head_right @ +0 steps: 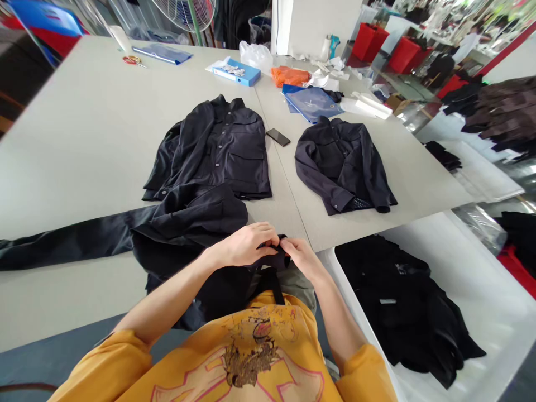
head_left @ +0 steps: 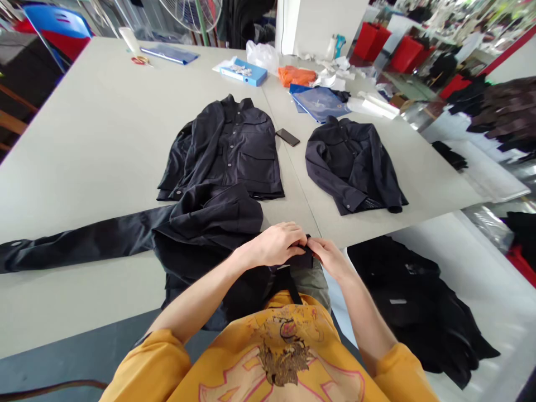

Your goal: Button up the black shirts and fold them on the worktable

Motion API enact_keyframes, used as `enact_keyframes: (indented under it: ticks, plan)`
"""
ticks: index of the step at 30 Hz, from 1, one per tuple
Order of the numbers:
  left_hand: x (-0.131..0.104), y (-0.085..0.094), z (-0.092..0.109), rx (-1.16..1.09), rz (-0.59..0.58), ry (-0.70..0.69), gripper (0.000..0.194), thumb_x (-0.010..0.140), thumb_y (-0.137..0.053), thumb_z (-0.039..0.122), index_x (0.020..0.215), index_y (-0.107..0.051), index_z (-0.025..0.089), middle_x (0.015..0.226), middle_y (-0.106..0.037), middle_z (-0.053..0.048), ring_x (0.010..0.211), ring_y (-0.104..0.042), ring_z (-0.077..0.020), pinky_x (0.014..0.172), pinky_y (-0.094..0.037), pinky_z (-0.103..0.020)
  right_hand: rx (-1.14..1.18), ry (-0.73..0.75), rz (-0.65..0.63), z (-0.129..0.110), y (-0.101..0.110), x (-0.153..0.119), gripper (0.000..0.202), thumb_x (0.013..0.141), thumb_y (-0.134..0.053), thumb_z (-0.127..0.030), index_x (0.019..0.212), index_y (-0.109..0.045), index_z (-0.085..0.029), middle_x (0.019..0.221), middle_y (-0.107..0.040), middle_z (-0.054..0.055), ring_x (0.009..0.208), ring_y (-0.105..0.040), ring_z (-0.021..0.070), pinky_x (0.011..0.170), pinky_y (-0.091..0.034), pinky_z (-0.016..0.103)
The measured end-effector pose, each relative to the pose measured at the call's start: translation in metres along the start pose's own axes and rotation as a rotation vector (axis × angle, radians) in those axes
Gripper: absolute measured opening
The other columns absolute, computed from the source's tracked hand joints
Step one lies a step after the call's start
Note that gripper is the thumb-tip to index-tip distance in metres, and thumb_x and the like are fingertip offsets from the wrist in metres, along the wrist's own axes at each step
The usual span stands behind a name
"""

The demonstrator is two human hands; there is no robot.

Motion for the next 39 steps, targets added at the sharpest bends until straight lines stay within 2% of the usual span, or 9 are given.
enact_keyframes:
  ticks: [7,11,13,16,23,28,30,35,39]
  plan:
    - [-0.005,-0.006,0.010,-0.224,-0.039,-0.065,0.006,0.093,-0.065,0.021,0.088,-0.063,0.017,0.086,-0.062,-0.004,0.087,-0.058,-0.0170,0.082,-0.047,-0.027,0.121,-0.280,-0.512,0.018,-0.021,-0.019,0.049,0.083,-0.067,-0.064,0.078,-0.052,-0.018,0.049,-0.050,-0.006,0.035,-0.034,0.0050,0.036,-0.022,0.019]
    - [-0.006,-0.025,0.005,-0.303,-0.073,-0.047,0.007,0.093,-0.064,0.021,0.087,-0.061,0.018,0.086,-0.063,-0.004,0.085,-0.058,-0.0159,0.080,-0.046,-0.025,0.054,-0.337,-0.639,0.032,-0.033,-0.032,0.046,0.083,-0.067,-0.058,0.068,-0.055,-0.016,0.052,-0.057,-0.001,0.032,-0.036,0.0040,0.032,-0.023,0.019]
    - [-0.006,-0.032,-0.002,-0.301,-0.057,-0.007,0.008,0.094,-0.062,0.021,0.087,-0.060,0.018,0.087,-0.063,-0.004,0.084,-0.058,-0.0159,0.080,-0.045,-0.026,0.016,-0.313,-0.605,0.038,-0.035,-0.032,0.044,0.083,-0.067,-0.052,0.062,-0.056,-0.016,0.050,-0.057,0.000,0.033,-0.037,0.0044,0.033,-0.023,0.019]
    - [-0.009,-0.032,-0.015,-0.283,0.022,0.108,0.010,0.094,-0.060,0.022,0.085,-0.057,0.018,0.084,-0.062,-0.003,0.082,-0.057,-0.0158,0.081,-0.044,-0.027,-0.009,-0.237,-0.438,0.041,-0.030,-0.024,0.040,0.083,-0.064,-0.046,0.058,-0.057,-0.016,0.046,-0.055,0.000,0.033,-0.039,0.0057,0.035,-0.023,0.020]
    - [-0.023,-0.019,-0.031,-0.288,0.345,0.345,0.012,0.094,-0.055,0.023,0.082,-0.053,0.019,0.080,-0.061,0.000,0.076,-0.053,-0.0148,0.079,-0.042,-0.029,-0.059,-0.086,0.029,0.035,-0.022,-0.016,0.041,0.083,-0.057,-0.049,0.054,-0.048,-0.021,0.038,-0.044,-0.003,0.034,-0.040,0.0104,0.040,-0.027,0.024]
    - [-0.041,-0.021,-0.037,-0.333,0.549,0.441,0.017,0.097,-0.051,0.029,0.084,-0.053,0.019,0.079,-0.061,-0.001,0.075,-0.054,-0.0149,0.076,-0.043,-0.029,-0.332,0.158,0.328,0.015,-0.014,-0.020,0.038,0.081,-0.050,-0.042,0.049,-0.046,-0.022,0.045,-0.049,0.002,0.044,-0.045,0.0135,0.047,-0.031,0.027]
    - [-0.039,-0.020,-0.036,-0.314,0.516,0.398,0.017,0.098,-0.052,0.030,0.086,-0.055,0.019,0.081,-0.062,-0.001,0.077,-0.056,-0.0150,0.078,-0.043,-0.029,-0.381,0.194,0.334,0.014,-0.011,-0.020,0.036,0.081,-0.050,-0.041,0.050,-0.049,-0.021,0.049,-0.052,0.003,0.049,-0.049,0.0151,0.050,-0.034,0.027]
    - [-0.022,-0.023,-0.025,-0.190,0.273,0.202,0.016,0.098,-0.058,0.029,0.087,-0.063,0.019,0.087,-0.067,-0.003,0.086,-0.061,-0.0164,0.086,-0.043,-0.031,-0.220,0.146,0.167,0.027,-0.001,-0.021,0.037,0.085,-0.054,-0.052,0.072,-0.067,-0.019,0.073,-0.068,0.005,0.076,-0.063,0.0232,0.068,-0.052,0.031]
    - [-0.010,-0.025,-0.011,-0.189,0.233,0.074,0.021,0.099,-0.055,0.031,0.090,-0.068,0.017,0.090,-0.068,-0.008,0.091,-0.063,-0.0183,0.088,-0.047,-0.030,-0.093,0.110,0.141,0.033,-0.002,-0.023,0.046,0.084,-0.056,-0.065,0.088,-0.073,-0.023,0.078,-0.071,0.004,0.086,-0.068,0.0265,0.079,-0.056,0.037]
Point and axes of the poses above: each hand's wrist, its own x-axis towards the middle knuckle, its own y-axis out of the back of the hand, z = x × y, the point moved 10 cm from there along x, towards the middle knuckle
